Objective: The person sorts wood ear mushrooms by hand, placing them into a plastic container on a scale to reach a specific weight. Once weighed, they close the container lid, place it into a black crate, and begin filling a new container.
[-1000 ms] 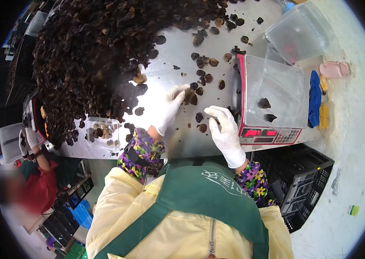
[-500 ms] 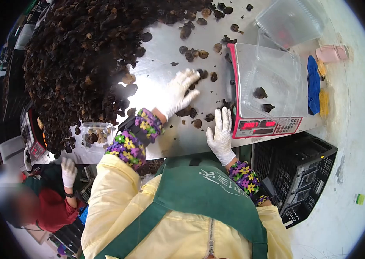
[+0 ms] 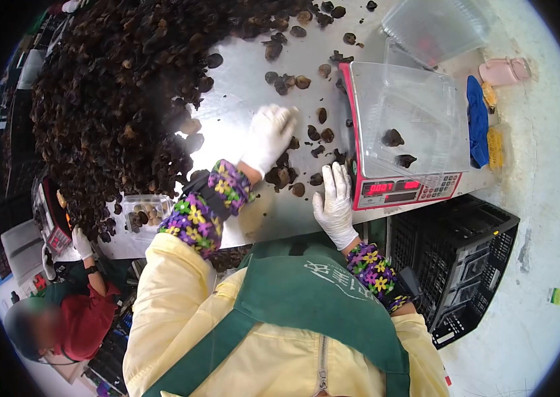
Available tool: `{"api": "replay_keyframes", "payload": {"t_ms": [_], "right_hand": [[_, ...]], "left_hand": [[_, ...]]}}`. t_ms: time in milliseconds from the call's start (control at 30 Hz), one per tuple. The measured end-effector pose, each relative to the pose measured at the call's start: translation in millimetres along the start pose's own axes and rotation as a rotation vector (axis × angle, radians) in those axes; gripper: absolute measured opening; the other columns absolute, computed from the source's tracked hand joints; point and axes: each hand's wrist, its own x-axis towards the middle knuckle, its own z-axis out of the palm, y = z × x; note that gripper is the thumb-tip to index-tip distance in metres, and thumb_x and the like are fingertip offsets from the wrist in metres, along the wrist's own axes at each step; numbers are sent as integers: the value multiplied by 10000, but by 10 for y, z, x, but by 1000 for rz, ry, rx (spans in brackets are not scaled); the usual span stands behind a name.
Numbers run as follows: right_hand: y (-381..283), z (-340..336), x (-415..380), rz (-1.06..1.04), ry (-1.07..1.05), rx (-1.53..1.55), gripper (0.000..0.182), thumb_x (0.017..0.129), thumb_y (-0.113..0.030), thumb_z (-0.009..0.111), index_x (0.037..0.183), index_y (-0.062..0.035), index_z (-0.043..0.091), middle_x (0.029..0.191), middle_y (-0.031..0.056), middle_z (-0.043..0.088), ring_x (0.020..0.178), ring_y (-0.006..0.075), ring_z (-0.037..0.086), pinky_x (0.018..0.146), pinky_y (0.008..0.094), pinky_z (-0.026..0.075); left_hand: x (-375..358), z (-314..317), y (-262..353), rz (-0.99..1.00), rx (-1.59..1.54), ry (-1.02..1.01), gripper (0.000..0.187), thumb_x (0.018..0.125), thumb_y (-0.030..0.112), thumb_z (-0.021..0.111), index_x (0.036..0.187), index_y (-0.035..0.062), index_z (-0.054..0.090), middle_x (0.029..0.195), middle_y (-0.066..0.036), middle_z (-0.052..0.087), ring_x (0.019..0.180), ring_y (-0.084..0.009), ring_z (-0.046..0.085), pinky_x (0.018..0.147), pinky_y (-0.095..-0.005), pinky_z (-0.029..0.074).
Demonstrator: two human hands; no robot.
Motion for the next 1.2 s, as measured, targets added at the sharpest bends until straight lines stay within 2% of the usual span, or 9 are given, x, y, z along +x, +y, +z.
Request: {"api": "replay_keyframes", "payload": {"t_ms": [133,233,367,467,667,800,967,1067,1200], "right_hand": [[10,20,-16,-2,15,8,688,837,-64,620,1478,-17,374,1476,236,380,1389,434,352,1163,514,300],[4,7,1,-5,11,-10,682,836,-54,614,1475,-16,377,1475,233,378,1386,435,354,1161,515,305],[-4,6,-11,11,7,1,677,835,-53,614,1471,-17,383,1473,232,383,1382,437,359,1159,512,311],[8,8,-12,11,24,4,677,835,-55,616,1470,-19,384,1469,233,388,1377,438,365,1158,509,314],[-4,8,1,6,25,13,675,837,-44,607,1472,-16,379,1468,239,389,1372,437,375,1157,508,318],[7,6,-11,15,23,10,674,838,-18,586,1474,4,363,1474,246,382,1380,435,369,1160,499,316],[16,20,-32,39,41,42,675,830,24,554,1473,32,347,1479,244,384,1386,413,366,1164,479,309],[10,7,-21,50,45,63,661,833,46,533,1469,37,353,1480,244,382,1387,410,369,1162,469,317],[-41,-70,0,71,46,161,604,831,65,527,1426,35,431,1466,235,408,1362,397,411,1134,448,359]], "left_hand": [[93,45,57,-117,-110,-30,293,836,185,706,1123,141,662,974,-80,622,952,-295,593,821,-428,485],[535,102,-82,-207,137,334,334,837,209,704,1163,153,660,1100,-84,626,1035,-291,579,880,-448,463],[478,147,-306,-143,135,21,323,849,173,702,1169,145,666,1162,-111,622,1084,-323,573,916,-431,478],[125,-4,-55,45,-96,-126,293,832,231,717,1115,173,676,954,-84,590,981,-310,600,828,-424,490],[589,0,-79,-94,-85,100,386,897,253,683,1246,94,641,1276,-216,583,1185,-400,557,1019,-450,449],[768,313,-236,24,-29,-114,459,942,341,616,1344,122,584,1414,-162,529,1356,-359,446,1121,-449,361],[239,197,-83,208,-293,-288,373,954,329,585,1265,127,636,1365,-150,562,1303,-381,475,1098,-461,387],[81,-138,31,97,-412,-399,367,926,286,625,1259,132,640,1316,-163,592,1233,-388,531,1061,-443,426],[155,-411,178,-54,-221,-234,356,904,184,682,1249,113,633,1177,-161,609,1111,-335,580,950,-420,479]]}}
